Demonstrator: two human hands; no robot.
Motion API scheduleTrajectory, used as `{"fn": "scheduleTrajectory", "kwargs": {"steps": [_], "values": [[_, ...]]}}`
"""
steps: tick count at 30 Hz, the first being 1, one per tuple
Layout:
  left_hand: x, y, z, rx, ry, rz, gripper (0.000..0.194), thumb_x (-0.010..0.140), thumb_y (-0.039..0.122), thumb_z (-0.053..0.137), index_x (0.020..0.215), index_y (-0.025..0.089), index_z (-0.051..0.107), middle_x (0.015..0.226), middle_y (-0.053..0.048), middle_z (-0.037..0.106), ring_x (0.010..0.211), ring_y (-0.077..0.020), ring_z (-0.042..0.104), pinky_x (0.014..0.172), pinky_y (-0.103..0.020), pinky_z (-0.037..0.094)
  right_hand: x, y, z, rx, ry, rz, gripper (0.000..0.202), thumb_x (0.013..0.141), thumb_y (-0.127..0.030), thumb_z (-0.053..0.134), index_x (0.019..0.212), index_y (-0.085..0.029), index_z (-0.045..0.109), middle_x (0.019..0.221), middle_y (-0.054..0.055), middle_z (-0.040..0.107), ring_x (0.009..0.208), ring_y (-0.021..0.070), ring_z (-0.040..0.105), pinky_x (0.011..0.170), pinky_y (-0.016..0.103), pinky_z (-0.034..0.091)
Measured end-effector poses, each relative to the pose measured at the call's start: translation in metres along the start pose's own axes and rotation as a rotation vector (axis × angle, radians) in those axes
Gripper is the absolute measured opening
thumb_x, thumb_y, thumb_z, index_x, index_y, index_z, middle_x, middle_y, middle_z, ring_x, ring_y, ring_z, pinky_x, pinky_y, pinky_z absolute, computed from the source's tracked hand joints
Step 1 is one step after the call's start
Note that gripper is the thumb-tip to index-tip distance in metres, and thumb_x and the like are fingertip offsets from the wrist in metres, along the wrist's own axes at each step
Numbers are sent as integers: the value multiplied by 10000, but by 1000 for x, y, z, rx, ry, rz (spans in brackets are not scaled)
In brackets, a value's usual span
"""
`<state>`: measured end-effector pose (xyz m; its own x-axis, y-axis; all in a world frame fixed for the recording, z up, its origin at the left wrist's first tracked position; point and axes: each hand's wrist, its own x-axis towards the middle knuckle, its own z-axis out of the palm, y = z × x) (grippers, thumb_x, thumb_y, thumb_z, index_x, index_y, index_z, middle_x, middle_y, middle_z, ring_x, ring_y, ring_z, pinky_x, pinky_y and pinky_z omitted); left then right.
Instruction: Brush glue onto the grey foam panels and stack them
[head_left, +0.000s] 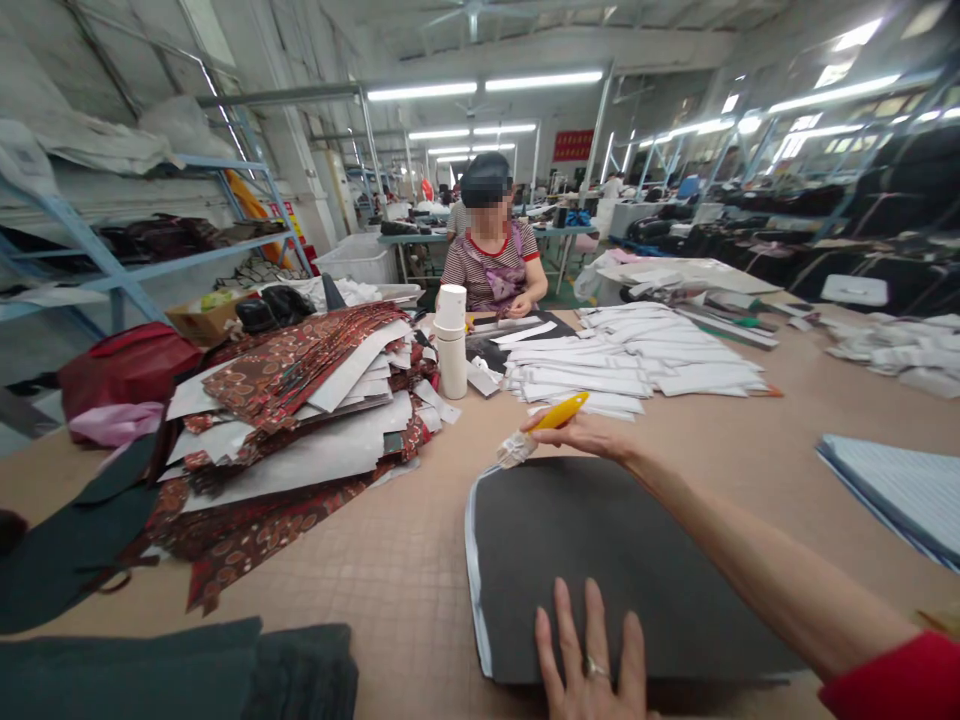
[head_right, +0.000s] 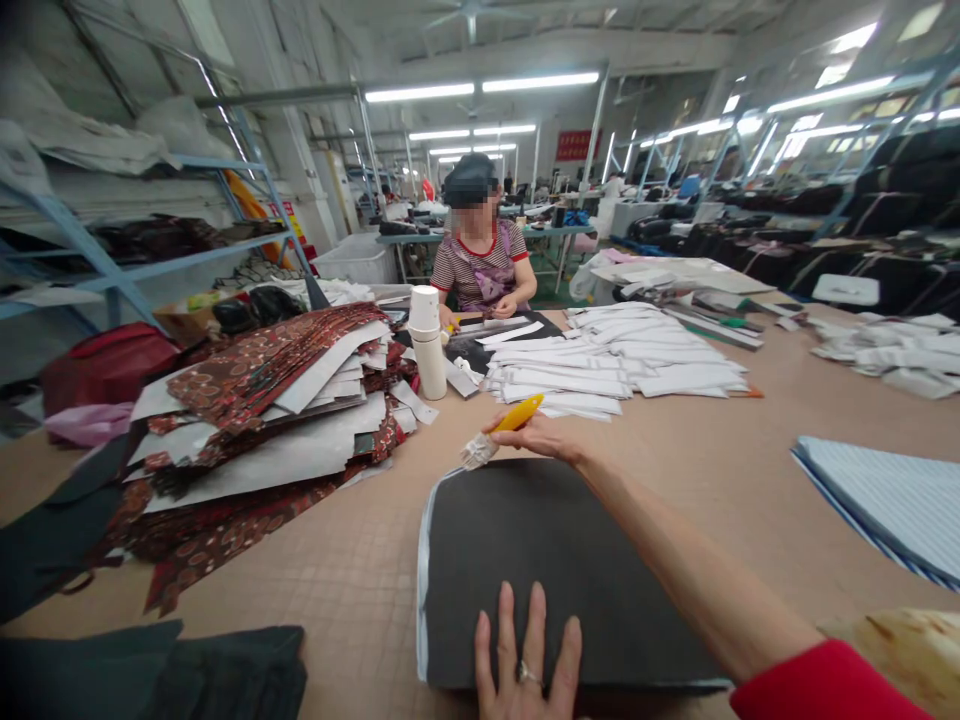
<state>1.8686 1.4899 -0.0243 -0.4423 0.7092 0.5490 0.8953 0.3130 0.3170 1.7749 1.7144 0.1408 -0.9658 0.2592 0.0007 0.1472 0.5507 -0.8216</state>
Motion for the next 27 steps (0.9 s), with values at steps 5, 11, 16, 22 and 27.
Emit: {"fn": "scheduleTrajectory", "kwargs": {"steps": [5,11,16,22,27], "values": [[2,1,3,27,68,-34,707,587,570,728,1240,401,516,1291,-75,569,1170,-432,499,905,-668,418,-32,29,-42,-43,59,53,400,716,-469,593,979,-182,686,868,38,646,714,161,526,631,277,422],[5,-4,1,102,75,10,747,568,543,751,1258,396,504,1282,-79,575,1173,-421,496,929,-638,377,-79,62,-75,-69,233,135,466,721,-514,581,1026,-175,674,932,51,651,758,180,538,657,288,427],[8,-10,-5,172,52,74,721,604,394,744,1276,392,484,1283,-66,577,1175,-401,503,919,-609,393,-127,78,-92,-70,397,171,476,725,-515,572,1032,-163,664,838,43,633,683,159,517,610,277,415],[10,-14,-10,304,2,158,820,572,125,680,1317,368,441,1319,-76,544,1206,-384,480,936,-579,390,-167,76,-94,-84,720,176,397,657,-511,619,847,-171,697,621,20,601,557,159,510,514,273,404],[13,-12,-16,299,-25,156,758,603,153,642,1307,364,457,1338,-76,527,1226,-377,459,952,-581,364,-150,76,-70,-82,831,132,364,714,-488,565,889,-191,682,819,54,692,737,204,623,656,297,478]]}}
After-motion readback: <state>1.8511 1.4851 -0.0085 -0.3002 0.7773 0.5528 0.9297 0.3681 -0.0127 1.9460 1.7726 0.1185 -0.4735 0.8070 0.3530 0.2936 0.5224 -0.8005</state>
